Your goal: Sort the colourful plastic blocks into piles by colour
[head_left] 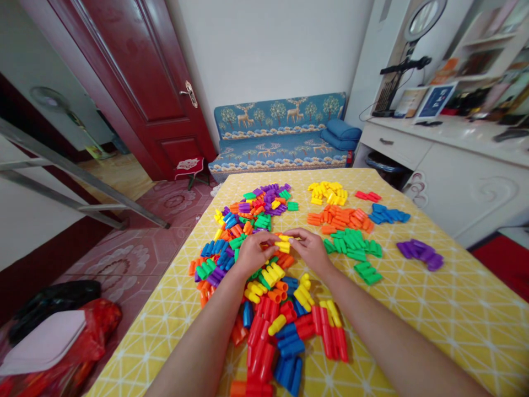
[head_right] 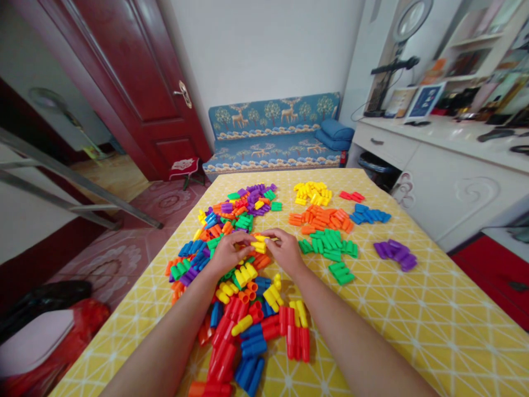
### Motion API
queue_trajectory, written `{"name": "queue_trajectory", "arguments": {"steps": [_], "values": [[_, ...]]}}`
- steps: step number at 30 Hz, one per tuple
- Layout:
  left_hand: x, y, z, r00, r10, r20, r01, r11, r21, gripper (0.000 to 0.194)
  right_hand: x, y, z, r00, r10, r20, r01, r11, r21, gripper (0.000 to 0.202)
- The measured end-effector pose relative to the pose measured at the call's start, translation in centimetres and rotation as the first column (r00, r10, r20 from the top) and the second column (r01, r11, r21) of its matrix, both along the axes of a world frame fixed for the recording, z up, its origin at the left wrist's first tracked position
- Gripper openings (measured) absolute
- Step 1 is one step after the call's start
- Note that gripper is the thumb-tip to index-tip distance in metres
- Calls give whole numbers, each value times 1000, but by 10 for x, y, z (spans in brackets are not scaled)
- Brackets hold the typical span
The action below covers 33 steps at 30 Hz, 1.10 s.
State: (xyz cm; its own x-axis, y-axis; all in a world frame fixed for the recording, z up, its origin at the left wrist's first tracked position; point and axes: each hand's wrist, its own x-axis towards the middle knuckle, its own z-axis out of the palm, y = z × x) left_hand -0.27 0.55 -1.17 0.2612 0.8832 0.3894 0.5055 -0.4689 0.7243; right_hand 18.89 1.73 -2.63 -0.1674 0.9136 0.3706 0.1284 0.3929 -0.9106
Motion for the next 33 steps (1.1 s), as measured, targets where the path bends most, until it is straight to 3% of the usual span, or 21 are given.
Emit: {"name": "queue_trajectory", "arguments": {"steps": [5, 12, 15, 20, 23, 26, 30, 33], "values": [[1, -2, 2, 1000, 1, -4, -1, 1000, -16, 22, 1, 0, 0, 999, 41, -16, -41, 999, -19, 21], [1, 0, 0, 1000, 6, 3, -5, 1000, -2, 17, -3, 2, -9, 979, 173, -104, -185, 976, -114, 37], [2, -1, 0, 1000, 11, -2, -11, 1000, -4, 14, -4, 0, -8, 987, 154, -47, -157, 983, -91, 33], [2, -1, 1, 999, 33, 41, -31, 999, -37, 19, 1, 6, 0, 1000, 7, 9, -6, 999, -47, 23], [2, -1, 1, 998, 51, 42, -49, 997, -54, 20, 9, 32, 10, 972, -106, -207, 73, 984, -164, 25], [2, -2, 2, 999, 51, 9, -51, 998, -45, 18, 19, 78, 24, 848, -284, -446, 122, 926, -358, 16], [2, -2, 5, 998, 57, -19, -58, 998, -30, 17, 35, 145, 39, 779, -426, -460, 213, 870, -445, 18], [2, -3, 8, 998, 56, -31, -56, 998, -19, 15, 45, 174, 37, 754, -492, -435, 305, 849, -432, 21]]}}
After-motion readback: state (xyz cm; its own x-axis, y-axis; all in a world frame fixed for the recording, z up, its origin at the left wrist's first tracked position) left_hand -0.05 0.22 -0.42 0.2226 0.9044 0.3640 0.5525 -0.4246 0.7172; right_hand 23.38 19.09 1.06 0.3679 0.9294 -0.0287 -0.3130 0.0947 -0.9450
